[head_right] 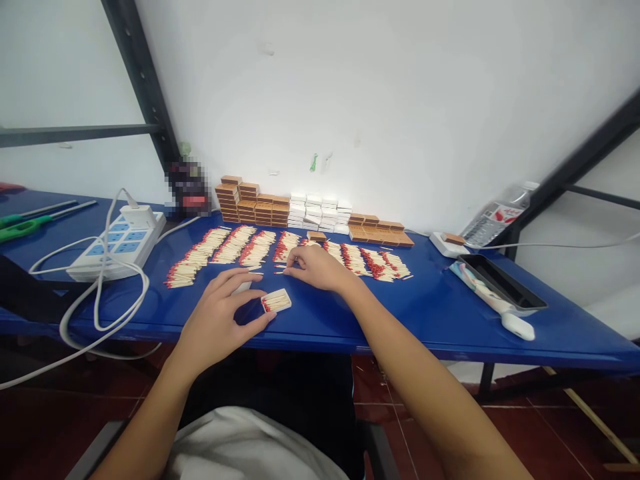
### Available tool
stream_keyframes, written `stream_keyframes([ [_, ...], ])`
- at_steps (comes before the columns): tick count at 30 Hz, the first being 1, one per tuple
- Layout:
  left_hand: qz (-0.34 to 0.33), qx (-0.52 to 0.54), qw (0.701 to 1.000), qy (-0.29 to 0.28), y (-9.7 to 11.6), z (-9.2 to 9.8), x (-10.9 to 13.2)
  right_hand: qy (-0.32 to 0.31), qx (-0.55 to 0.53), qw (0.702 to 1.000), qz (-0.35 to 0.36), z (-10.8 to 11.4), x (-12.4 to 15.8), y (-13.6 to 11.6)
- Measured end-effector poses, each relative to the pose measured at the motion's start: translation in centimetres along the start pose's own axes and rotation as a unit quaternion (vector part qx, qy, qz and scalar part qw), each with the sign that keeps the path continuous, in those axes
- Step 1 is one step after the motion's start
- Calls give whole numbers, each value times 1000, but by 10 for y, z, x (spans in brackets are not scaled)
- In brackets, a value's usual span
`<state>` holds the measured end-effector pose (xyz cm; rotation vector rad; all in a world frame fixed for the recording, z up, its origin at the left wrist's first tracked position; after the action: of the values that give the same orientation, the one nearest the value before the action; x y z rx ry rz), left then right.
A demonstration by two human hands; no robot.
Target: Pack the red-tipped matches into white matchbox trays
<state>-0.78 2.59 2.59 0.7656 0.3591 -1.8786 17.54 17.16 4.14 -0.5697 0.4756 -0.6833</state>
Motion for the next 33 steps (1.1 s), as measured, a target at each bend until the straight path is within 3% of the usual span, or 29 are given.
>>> stream_keyframes([
  [18,-3,-6,1000,4,1,0,0,-2,-9,1000,-16,3,2,-5],
  [33,-3,-11,1000,-1,0,-2,0,-45,-18,999,-25,-1,5,-11],
])
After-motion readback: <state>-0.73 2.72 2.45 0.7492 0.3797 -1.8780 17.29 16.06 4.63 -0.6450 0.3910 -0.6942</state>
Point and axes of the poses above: each hand's wrist, its own x-axis away from the middle knuckle, its own z-axis out of the back of the hand, y = z × x, the point moved 5 cm from there along -x, towards the middle knuckle, and after that the axes turned 14 degrees about -x, right-handed, at the moved point
